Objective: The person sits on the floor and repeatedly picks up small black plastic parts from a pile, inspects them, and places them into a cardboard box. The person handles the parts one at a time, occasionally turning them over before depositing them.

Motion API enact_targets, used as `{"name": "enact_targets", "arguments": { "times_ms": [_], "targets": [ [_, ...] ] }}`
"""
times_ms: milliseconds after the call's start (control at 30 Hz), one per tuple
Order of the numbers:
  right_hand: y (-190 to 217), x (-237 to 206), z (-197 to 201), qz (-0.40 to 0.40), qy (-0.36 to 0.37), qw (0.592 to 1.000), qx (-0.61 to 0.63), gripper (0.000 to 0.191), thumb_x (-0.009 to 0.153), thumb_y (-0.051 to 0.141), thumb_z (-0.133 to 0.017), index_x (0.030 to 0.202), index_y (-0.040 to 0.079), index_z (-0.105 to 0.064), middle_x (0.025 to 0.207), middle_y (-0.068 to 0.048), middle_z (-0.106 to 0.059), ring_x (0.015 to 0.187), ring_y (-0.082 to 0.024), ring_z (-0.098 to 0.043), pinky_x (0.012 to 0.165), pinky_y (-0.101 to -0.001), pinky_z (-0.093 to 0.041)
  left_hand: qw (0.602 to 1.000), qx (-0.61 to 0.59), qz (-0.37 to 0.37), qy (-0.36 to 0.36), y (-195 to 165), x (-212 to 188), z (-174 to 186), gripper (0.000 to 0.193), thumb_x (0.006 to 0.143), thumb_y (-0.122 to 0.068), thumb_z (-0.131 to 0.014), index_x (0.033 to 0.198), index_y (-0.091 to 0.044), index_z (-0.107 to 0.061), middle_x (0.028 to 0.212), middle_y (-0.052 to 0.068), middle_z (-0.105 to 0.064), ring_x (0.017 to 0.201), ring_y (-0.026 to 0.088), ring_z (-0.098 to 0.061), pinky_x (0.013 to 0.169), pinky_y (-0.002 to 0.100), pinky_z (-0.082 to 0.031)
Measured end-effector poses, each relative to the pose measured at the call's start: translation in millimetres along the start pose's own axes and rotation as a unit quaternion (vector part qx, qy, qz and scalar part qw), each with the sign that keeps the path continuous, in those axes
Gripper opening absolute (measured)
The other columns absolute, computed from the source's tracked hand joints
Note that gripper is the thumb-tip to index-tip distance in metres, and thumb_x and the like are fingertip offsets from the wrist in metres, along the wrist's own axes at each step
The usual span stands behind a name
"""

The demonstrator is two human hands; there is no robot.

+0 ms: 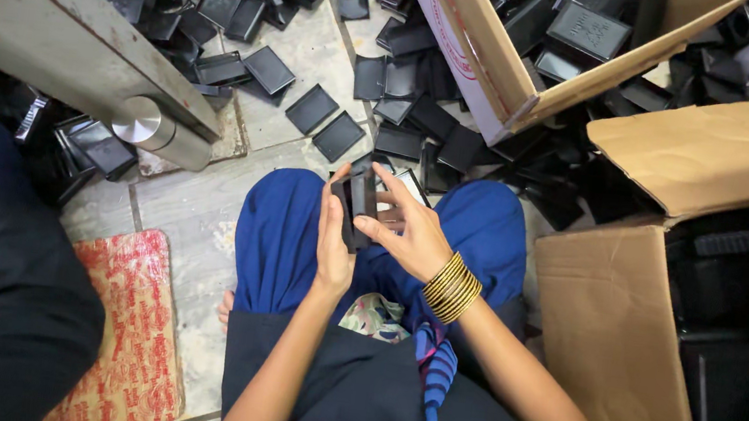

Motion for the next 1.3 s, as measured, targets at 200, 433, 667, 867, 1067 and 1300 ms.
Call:
{"name": "enact_targets", "arguments": {
  "times_ms": [200, 433, 667, 867, 1067, 1300],
  "targets": [
    [-1, -10, -4, -0.006, 0.002, 0.995, -0.098, 0.085, 0.086, 0.033, -0.08, 0.158, 0.017, -0.037, 0.135, -0.018, -0.064, 0.106, -0.025, -0.076, 0.087, -0.0367, -0.064, 0.999, 0.036, 0.027, 0.011, -1, -8, -5, 0.061, 0.11, -0.046, -0.036, 0.154, -0.004, -0.038, 0.143, 0.013, -0.052, 0.124, 0.021, -0.058, 0.103, 0.033, -0.049],
    [-25, -13, 0, 0.006, 0.041, 0.995, 0.095, 0.079, 0.095, 0.023, -0.076, 0.161, 0.016, -0.033, 0.116, -0.016, -0.07, 0.1, -0.017, -0.067, 0.087, -0.0308, -0.057, 1.0, -0.003, -0.019, -0.005, -11, -5, -4, 0.06, 0.111, -0.048, -0.042, 0.152, -0.004, -0.042, 0.136, 0.012, -0.057, 0.123, 0.019, -0.058, 0.107, 0.031, -0.047],
    [-26, -31, 9, 0.042, -0.029, 0.994, -0.098, 0.055, 0.087, 0.017, -0.081, 0.137, 0.006, -0.06, 0.113, -0.008, -0.073, 0.095, -0.012, -0.07, 0.081, -0.0305, -0.058, 0.893, 0.44, -0.063, -0.061, -35, 17, 11, 0.035, 0.091, -0.026, -0.078, 0.078, 0.001, -0.06, 0.063, 0.013, -0.051, 0.055, 0.02, -0.049, 0.056, 0.036, -0.042],
    [-65, -27, -1, -0.055, 0.012, 0.998, 0.01, 0.04, 0.088, 0.012, -0.079, 0.124, 0.0, -0.063, 0.109, -0.006, -0.075, 0.099, -0.01, -0.071, 0.086, -0.0286, -0.06, 0.902, 0.408, -0.082, -0.113, -5, 14, 25, 0.038, 0.09, -0.03, -0.077, 0.074, 0.001, -0.061, 0.061, 0.013, -0.052, 0.053, 0.02, -0.046, 0.054, 0.038, -0.041],
    [-52, 10, 80, -0.064, -0.062, 0.993, 0.08, 0.041, 0.089, 0.008, -0.075, 0.126, -0.001, -0.059, 0.103, -0.013, -0.073, 0.091, -0.021, -0.075, 0.083, -0.0342, -0.062, 0.968, 0.239, -0.016, -0.075, 41, 27, 60, 0.04, 0.109, -0.04, -0.037, 0.114, -0.007, -0.06, 0.096, 0.007, -0.067, 0.077, 0.012, -0.059, 0.068, 0.029, -0.045],
    [-6, 41, 136, 0.102, -0.09, 0.984, 0.112, 0.041, 0.1, 0.016, -0.07, 0.137, 0.006, -0.056, 0.129, -0.01, -0.065, 0.119, -0.02, -0.065, 0.105, -0.0338, -0.053, 0.973, 0.187, 0.039, -0.128, 60, 38, 84, 0.034, 0.11, -0.037, -0.041, 0.112, -0.008, -0.061, 0.089, 0.003, -0.064, 0.071, 0.01, -0.058, 0.062, 0.025, -0.046]
  ]
}}
Point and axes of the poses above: each hand's wrist, its own x-axis towards the middle knuckle, its own z-axis out of the back of the hand, y = z × x, the point moved 7 cm from there along x, towards the middle knuckle
